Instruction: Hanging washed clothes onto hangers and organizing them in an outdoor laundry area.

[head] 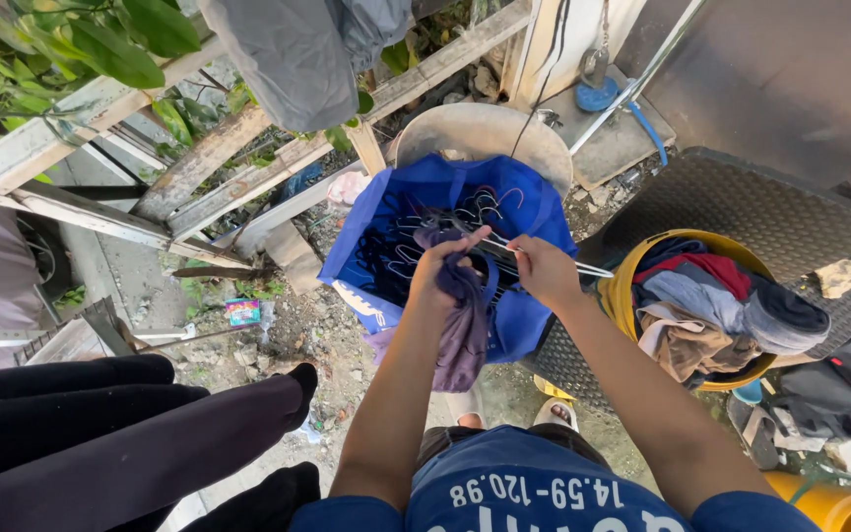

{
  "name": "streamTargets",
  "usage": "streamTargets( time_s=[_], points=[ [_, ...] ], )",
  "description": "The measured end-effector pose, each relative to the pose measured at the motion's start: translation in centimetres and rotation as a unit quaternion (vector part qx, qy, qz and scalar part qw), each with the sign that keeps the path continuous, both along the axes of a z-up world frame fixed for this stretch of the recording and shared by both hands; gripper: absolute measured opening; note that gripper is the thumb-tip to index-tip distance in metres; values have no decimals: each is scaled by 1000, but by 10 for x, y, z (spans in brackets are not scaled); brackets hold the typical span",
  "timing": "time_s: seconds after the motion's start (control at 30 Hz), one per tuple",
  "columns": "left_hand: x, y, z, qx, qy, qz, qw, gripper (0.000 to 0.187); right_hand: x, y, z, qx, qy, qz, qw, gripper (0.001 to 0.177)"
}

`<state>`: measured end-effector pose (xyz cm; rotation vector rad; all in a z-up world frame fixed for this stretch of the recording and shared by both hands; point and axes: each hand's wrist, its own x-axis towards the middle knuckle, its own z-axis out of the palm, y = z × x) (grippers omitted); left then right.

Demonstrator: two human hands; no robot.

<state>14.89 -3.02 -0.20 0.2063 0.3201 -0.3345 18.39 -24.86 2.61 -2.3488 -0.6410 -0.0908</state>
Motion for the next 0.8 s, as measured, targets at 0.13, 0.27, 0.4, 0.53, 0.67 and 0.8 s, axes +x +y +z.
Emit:
streamTargets(
  time_s=[0.13, 0.27, 0.4, 0.53, 0.67, 0.8],
  points=[
    [-6, 21, 37, 149, 26, -8, 989, 40, 10, -1, 38, -69, -36, -37, 996, 13],
    [-18, 43, 43, 329, 10, 0, 944, 40, 26, -12, 69, -98, -113, -69, 986, 8],
    [-28, 42, 49, 436, 56, 3, 898, 36, 26, -19, 95, -50, -68, -93, 992, 8],
    [-30, 21, 32, 397, 82, 19, 914, 36, 31, -27, 105, 88, -35, -100, 990, 9],
    [-25, 23, 25, 360, 91, 72, 926, 33, 35, -37, 109, 144, 3, -106, 984, 13],
    [-39, 42, 20, 318, 32, 63, 946, 28, 24, -68, 94, 250, 31, -93, 963, 16]
  ],
)
